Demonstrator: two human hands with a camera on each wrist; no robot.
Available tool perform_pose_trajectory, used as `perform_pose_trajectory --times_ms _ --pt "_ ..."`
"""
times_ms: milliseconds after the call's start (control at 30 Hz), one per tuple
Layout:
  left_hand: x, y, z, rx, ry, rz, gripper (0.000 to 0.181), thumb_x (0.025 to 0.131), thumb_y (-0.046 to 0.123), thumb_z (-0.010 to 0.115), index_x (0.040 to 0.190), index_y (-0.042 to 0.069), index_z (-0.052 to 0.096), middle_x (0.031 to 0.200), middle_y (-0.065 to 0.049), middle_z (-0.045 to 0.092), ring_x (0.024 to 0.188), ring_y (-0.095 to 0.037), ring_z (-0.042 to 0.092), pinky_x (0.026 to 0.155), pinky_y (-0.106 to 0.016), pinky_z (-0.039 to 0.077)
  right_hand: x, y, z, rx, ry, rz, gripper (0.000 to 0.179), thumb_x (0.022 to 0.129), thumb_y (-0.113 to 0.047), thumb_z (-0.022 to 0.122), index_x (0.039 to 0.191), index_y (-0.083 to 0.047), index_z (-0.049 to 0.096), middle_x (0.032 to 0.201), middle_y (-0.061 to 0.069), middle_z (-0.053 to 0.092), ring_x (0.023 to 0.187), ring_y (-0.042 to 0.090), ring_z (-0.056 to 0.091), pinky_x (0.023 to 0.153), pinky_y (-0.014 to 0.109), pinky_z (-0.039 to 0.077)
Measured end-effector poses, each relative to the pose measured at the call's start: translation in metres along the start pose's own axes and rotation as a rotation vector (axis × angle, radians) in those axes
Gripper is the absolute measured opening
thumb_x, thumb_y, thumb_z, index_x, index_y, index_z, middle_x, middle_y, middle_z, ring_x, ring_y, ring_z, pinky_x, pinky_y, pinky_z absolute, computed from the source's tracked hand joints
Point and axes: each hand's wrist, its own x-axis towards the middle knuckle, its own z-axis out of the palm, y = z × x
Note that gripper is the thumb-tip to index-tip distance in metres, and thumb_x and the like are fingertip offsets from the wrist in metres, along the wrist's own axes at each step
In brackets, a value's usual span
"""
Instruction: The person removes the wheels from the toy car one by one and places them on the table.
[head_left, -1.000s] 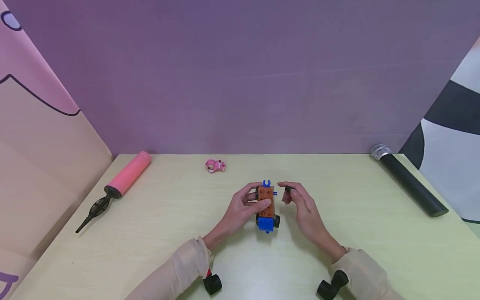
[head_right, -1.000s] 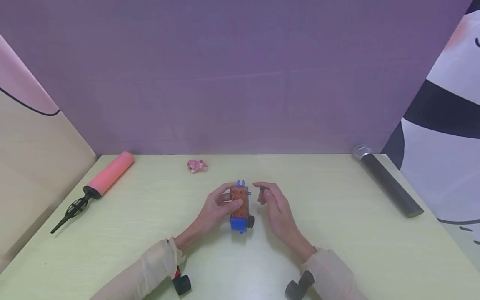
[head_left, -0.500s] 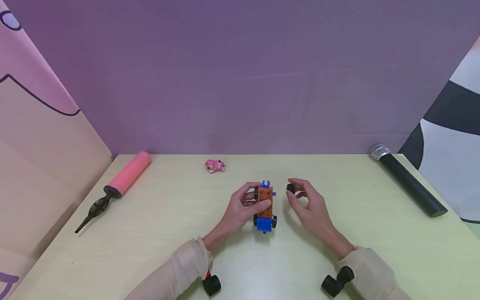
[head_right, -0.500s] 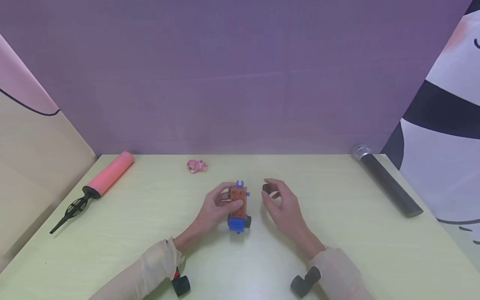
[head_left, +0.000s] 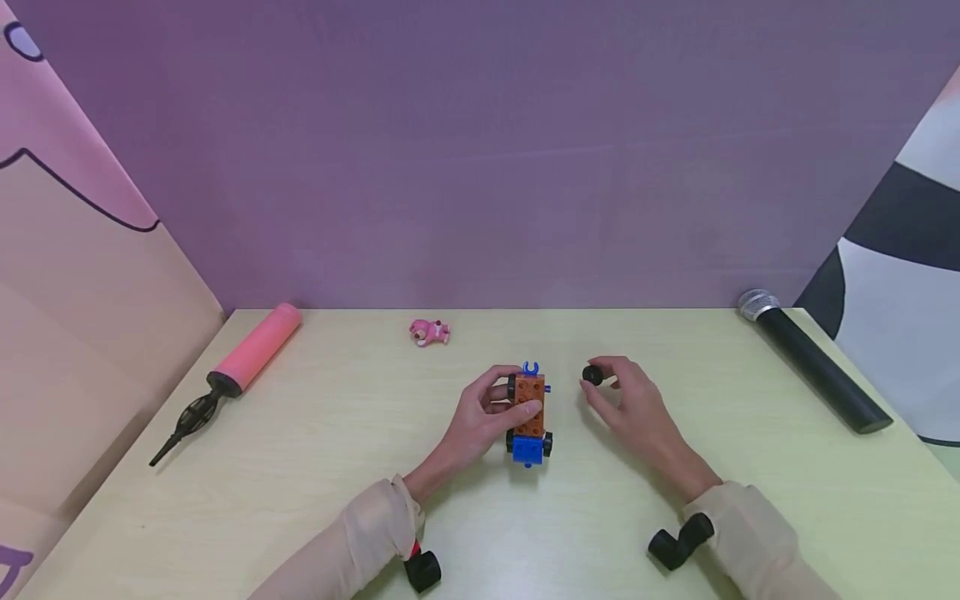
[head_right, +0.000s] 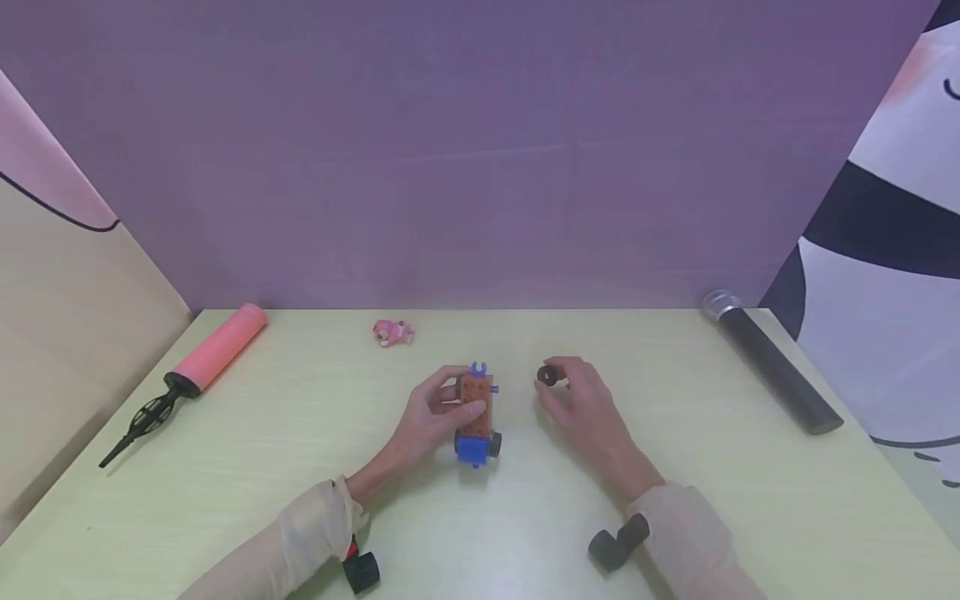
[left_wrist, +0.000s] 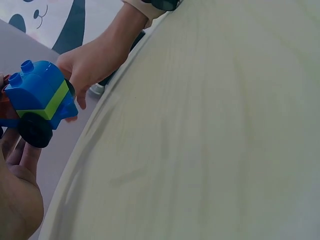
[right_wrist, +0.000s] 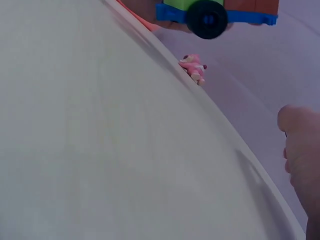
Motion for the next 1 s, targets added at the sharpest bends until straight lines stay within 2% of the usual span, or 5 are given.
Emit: perform_pose_trajectory --times_ms 100,333,467,767,1000 --pt "0.0 -0.001 0.0 0.004 0.009 -0.014 0.049 0.098 0.026 0.073 0.139 0.006 0.056 0.12 -0.017 0.071 0.099 -0.026 0.072 0.09 -0.038 0.058 0.002 0.005 -0.001 -0.027 -0.005 0.001 0.033 0.096 -0.007 0.072 0.125 0.004 0.059 0.112 0.017 0.065 0.106 0.034 0.06 0.087 0.053 0.054" --pt "0.001 -0.001 0.0 0.007 0.004 -0.002 0.049 0.098 0.027 0.073 0.138 0.004 0.056 0.119 -0.019 0.071 0.097 -0.028 0.072 0.088 -0.039 0.059 0.006 0.02 -0.001 -0.099 0.054 -0.06 0.03 0.091 -0.004 0.077 0.117 0.006 0.065 0.11 0.018 0.06 0.101 0.035 0.059 0.085 0.05 0.051" --pt "0.001 -0.001 0.001 0.005 0.003 -0.005 0.048 0.098 0.027 0.073 0.137 0.004 0.056 0.118 -0.018 0.072 0.096 -0.025 0.072 0.087 -0.038 0.059 0.007 0.025 -0.002 -0.102 0.037 -0.034 0.029 0.093 -0.007 0.076 0.117 0.006 0.066 0.112 0.018 0.06 0.103 0.036 0.057 0.089 0.051 0.049" --pt "0.001 -0.003 0.003 -0.02 -0.019 -0.034 0.055 0.096 0.034 0.075 0.139 0.006 0.055 0.118 -0.016 0.071 0.095 -0.022 0.071 0.087 -0.038 0.059 0.01 0.032 -0.002 -0.152 -0.03 0.029 0.03 0.095 -0.012 0.075 0.117 0.007 0.067 0.108 0.019 0.061 0.1 0.036 0.056 0.087 0.052 0.048" --pt "0.002 -0.001 0.003 -0.014 -0.017 -0.04 0.051 0.098 0.028 0.074 0.14 0.006 0.055 0.12 -0.017 0.07 0.097 -0.024 0.071 0.089 -0.039 0.059 0.013 0.035 -0.002 -0.18 -0.052 0.041 0.031 0.095 -0.014 0.077 0.117 0.007 0.069 0.11 0.021 0.063 0.101 0.038 0.056 0.088 0.054 0.048"
